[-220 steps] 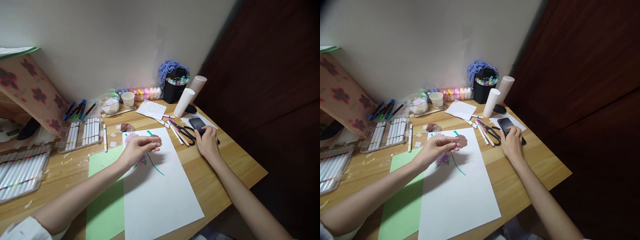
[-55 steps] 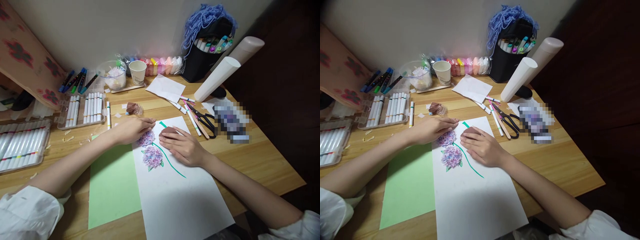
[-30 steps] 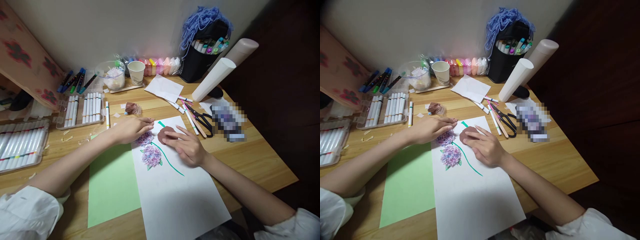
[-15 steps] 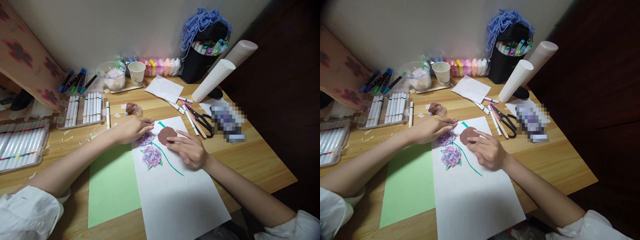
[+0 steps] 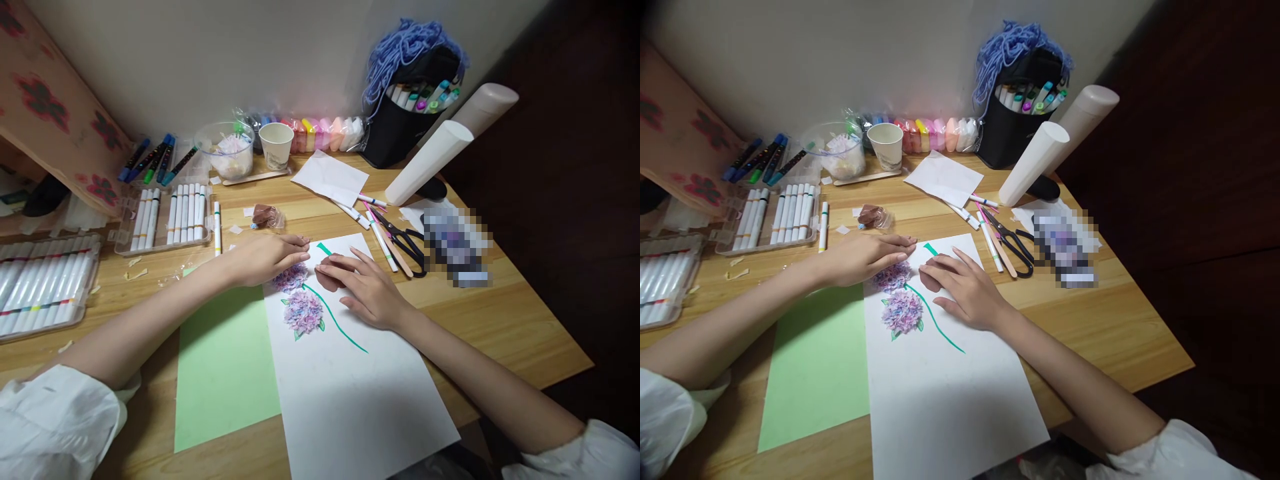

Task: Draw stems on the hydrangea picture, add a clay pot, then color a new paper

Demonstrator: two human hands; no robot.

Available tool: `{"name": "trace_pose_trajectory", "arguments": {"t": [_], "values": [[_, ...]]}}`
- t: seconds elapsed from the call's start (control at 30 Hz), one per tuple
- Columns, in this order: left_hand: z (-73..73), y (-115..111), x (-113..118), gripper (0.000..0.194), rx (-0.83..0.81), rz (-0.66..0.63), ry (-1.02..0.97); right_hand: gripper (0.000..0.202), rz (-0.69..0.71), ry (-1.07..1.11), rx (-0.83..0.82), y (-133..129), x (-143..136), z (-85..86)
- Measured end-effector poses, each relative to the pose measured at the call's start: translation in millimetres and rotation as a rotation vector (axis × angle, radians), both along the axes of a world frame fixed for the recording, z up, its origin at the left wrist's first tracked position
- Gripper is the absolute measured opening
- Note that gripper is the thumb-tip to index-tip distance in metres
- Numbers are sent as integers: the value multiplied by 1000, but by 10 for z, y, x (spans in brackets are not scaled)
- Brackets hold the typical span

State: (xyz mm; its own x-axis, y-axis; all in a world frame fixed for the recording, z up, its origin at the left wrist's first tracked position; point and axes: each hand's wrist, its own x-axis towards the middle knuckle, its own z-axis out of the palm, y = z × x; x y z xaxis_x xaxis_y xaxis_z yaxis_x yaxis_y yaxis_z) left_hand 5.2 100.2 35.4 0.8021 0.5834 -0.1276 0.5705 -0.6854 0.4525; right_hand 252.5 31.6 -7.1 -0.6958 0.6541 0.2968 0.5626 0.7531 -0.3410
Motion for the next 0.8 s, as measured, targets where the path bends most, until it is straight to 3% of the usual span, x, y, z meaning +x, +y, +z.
{"name": "trace_pose_trajectory", "arguments": {"t": [0.43, 0.8], "values": [[0, -11, 1, 49, -5, 4, 5, 44, -115, 71, 30, -4, -2, -16], [3, -6, 7, 48, 2, -3, -5, 48, -54, 38, -10, 7, -9, -7]]}}
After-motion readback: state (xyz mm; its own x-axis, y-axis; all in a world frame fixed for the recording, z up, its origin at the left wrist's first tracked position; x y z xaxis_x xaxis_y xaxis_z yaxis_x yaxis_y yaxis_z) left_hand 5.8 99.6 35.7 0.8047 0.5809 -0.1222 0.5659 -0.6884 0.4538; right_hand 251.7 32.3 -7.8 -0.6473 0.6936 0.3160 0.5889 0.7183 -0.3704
